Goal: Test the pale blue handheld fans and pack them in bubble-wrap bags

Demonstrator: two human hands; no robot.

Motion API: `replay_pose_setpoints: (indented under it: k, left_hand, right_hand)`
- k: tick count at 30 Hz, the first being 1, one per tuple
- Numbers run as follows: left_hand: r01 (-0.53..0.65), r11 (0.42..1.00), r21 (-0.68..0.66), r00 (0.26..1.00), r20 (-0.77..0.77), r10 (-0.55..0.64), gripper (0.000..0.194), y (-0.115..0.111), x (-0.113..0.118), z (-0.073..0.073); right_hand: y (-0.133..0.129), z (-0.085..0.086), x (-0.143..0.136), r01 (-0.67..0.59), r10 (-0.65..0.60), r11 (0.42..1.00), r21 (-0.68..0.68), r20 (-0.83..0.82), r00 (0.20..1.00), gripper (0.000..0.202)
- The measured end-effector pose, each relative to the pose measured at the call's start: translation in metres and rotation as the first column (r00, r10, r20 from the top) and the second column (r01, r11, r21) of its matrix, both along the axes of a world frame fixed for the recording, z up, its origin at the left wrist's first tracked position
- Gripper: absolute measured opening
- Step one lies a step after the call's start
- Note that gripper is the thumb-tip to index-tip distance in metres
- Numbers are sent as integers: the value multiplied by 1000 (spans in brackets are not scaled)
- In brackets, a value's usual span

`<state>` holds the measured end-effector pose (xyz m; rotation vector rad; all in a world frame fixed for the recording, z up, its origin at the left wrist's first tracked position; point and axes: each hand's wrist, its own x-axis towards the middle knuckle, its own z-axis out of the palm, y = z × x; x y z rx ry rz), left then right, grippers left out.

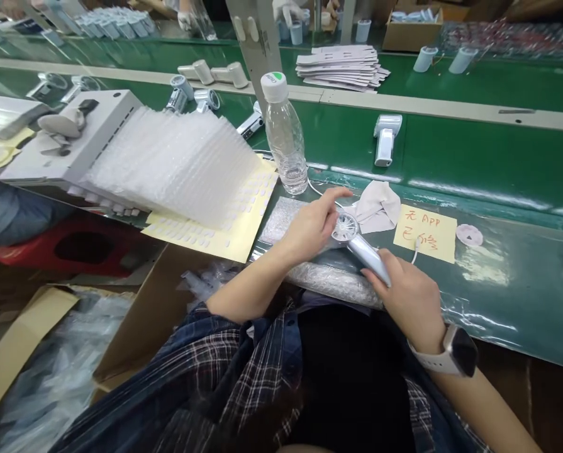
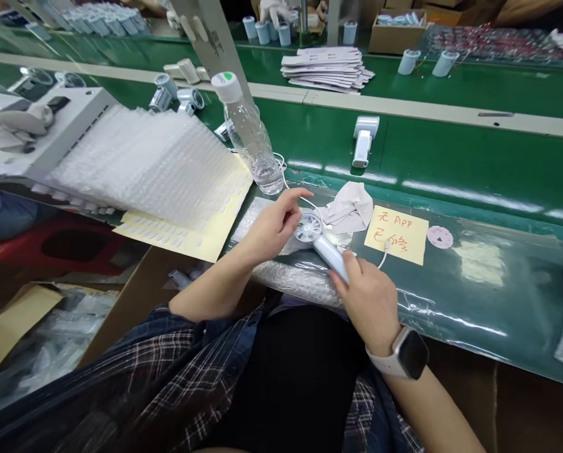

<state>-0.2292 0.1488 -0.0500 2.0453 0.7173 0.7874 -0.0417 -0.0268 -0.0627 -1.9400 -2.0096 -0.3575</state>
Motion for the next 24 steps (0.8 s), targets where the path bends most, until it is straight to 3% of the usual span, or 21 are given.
replay_pose_setpoints:
  k: [2,3,6,9,11,13,14,15,17,18,19,21,22,24]
  left_hand:
    - [10,949,315,999,-37,2,42,-8,-8,14]
    - [9,916,402,999,-37,6,41,-11,-11,21]
    - [14,897,441,995,-93,30,43,-11,-13,35]
    - [98,906,411,963,-269,18,45,-14,-11,38]
    - [196,840,506,935,-355,-4,44,-21,-11,39]
    - [260,728,635,931,-365,-13,42,-32,-12,43]
    - [264,690,674,937,-348,-19,41,-38,-13,47]
    - [258,677,689,948,-316,-40,40,-42,-14,52]
    - [247,719,649,968,-199,-152,36,-49,-15,67]
    - [268,763,588,962,-113,-250,36,-51,-15,75]
    - [306,809,502,938,-14,-346,36,-52,-15,83]
    - [376,864,335,876,175,-449,38,-52,-16,97]
    - [384,881,277,863,233,-449,38,-52,-16,101]
    - [385,886,260,840,301,-453,31,-55,-17,105]
  right_hand:
    - [-3,15,-4,-65,56,995,75,117,992,40]
    - [-4,23,-6,-70,57,993,96,135,989,38]
    - [-5,37,-13,-10,-22,985,173,182,983,36]
    - [-4,35,-19,-106,83,986,131,172,982,38]
    - [-3,30,-15,-77,70,991,107,67,995,43]
    - [-2,30,-6,118,-102,992,52,-245,964,53]
    - [-2,32,-3,160,-157,986,-35,-484,861,58]
    - [-2,36,-2,102,-161,987,-125,-719,676,61]
    - [-6,47,-7,-248,-109,954,-168,-966,236,62]
    - [-8,54,-13,-412,-87,902,-130,-989,121,59]
    - [-11,60,-20,-498,-41,862,-97,-992,123,52]
    - [-19,70,-30,-471,96,878,-90,-929,357,22]
    - [-23,74,-31,-392,160,919,-42,-869,468,6]
    - [-33,78,-21,-133,196,981,145,-776,599,11]
